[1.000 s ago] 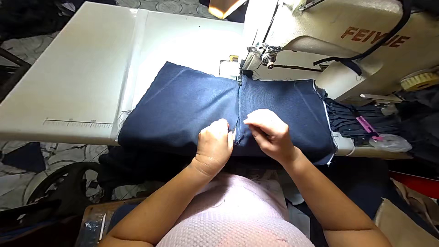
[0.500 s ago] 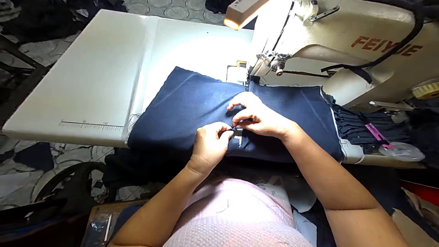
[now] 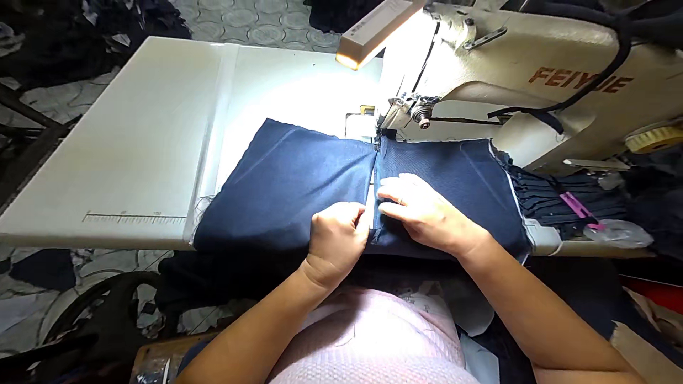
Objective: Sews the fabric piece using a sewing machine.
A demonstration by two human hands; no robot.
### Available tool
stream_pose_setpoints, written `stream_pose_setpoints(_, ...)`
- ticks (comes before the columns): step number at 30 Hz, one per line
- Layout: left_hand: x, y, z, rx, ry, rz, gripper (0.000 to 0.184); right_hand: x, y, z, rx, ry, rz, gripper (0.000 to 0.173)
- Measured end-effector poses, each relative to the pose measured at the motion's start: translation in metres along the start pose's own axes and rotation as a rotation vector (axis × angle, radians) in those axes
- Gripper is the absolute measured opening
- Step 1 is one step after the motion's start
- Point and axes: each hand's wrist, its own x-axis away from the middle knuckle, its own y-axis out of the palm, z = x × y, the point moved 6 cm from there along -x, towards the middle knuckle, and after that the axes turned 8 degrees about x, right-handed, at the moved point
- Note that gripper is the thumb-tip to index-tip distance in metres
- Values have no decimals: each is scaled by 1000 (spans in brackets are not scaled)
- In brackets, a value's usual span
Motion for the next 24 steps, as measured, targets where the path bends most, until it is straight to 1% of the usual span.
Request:
stream_pose_setpoints(3,4,12,10,-117,155,-29,10,19,-1,0,-12,96,71,19)
stream_pose_setpoints(5,5,21,13,-163,201,-60,9,30,7,1,-88,186,115,20)
stream_pose_setpoints(7,5,26,15,-173,211,-83,8,36,12,2,-136,242,147,21)
stream_pose_setpoints(11,5,32,15,-148,200,-119,9,34,15,4,-169,251,160,22)
stream_pose_setpoints(14,4,36,13,-132,201,-166,11,31,19,5,-190,236,78,31)
stream_pose_setpoints(16,2,39,13,-121,211,-196,10,30,22,6,-211,234,51,33)
stream_pose_setpoints(21,-5,40,19,-65,240,-285,10,30,21,6,-210,242,65,36)
stream_pose_setpoints(22,-6,42,19,-49,241,-316,10,31,22,6,-211,240,64,36)
stream_pose_setpoints(24,-9,44,18,1,208,-428,12,31,22,6,-221,241,69,33)
